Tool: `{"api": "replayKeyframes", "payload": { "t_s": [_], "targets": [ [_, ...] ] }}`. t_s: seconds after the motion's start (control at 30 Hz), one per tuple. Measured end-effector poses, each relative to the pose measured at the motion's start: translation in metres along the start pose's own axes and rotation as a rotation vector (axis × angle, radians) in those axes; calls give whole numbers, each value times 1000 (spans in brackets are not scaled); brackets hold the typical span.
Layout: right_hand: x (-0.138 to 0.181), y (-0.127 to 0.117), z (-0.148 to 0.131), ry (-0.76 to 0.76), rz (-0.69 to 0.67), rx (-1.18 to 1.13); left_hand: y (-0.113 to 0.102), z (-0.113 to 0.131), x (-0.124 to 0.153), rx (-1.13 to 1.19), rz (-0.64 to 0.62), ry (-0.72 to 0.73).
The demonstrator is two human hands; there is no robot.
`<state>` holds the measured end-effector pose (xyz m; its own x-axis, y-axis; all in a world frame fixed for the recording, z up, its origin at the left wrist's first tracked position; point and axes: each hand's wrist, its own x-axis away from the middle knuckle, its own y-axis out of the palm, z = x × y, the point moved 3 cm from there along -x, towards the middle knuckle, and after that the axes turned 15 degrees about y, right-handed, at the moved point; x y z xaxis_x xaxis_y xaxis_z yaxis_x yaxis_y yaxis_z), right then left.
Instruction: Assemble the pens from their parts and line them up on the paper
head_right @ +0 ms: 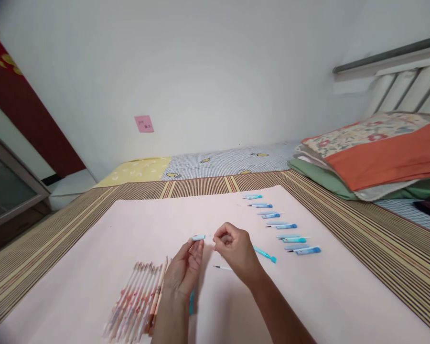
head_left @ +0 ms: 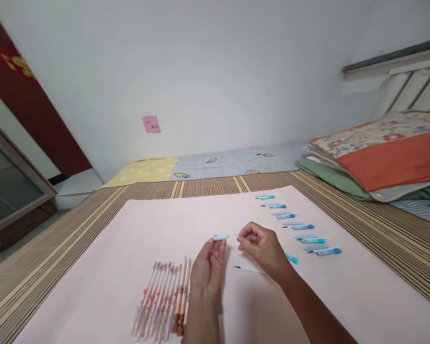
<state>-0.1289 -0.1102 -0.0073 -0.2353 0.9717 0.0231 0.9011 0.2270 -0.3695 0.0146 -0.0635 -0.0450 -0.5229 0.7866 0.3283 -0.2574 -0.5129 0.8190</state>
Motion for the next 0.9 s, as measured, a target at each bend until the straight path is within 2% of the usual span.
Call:
{"api": "replayKeyframes", "payload": {
  "t_s": [0.1, 0.2, 0.43, 0.5, 0.6, 0.67, 0.77, 0.83, 0.9],
  "targets": [
    [11, 2, -15, -37, -6, -156, 1, -2, 1, -6, -12, 1],
    [14, 1, -25, -113, 25, -50, 1, -3, 1, -10, -16, 13],
    [13, -1, -32, -399, 148, 312, 3, -3, 3, -33, -64, 38],
    [13, 2, -34, -440, 149, 385, 4, -3, 3, -37, -89, 51],
    [14, 3, -40, -481, 100, 414, 4, -4, 4, 29, -33, -25],
    [15, -2, -43, -481, 85, 354, 4, -4, 4, 79, 18, -98],
    [20, -19, -36, -389, 114, 259, 4, -1, 4, 117, 36, -167],
    [24, -29, -20, -279, 109, 310, 5, 1, 4, 188, 44, -218],
    [29, -33, 4, -159, 45, 475, 5, 3, 5, 264, 49, -252]
  ]
}}
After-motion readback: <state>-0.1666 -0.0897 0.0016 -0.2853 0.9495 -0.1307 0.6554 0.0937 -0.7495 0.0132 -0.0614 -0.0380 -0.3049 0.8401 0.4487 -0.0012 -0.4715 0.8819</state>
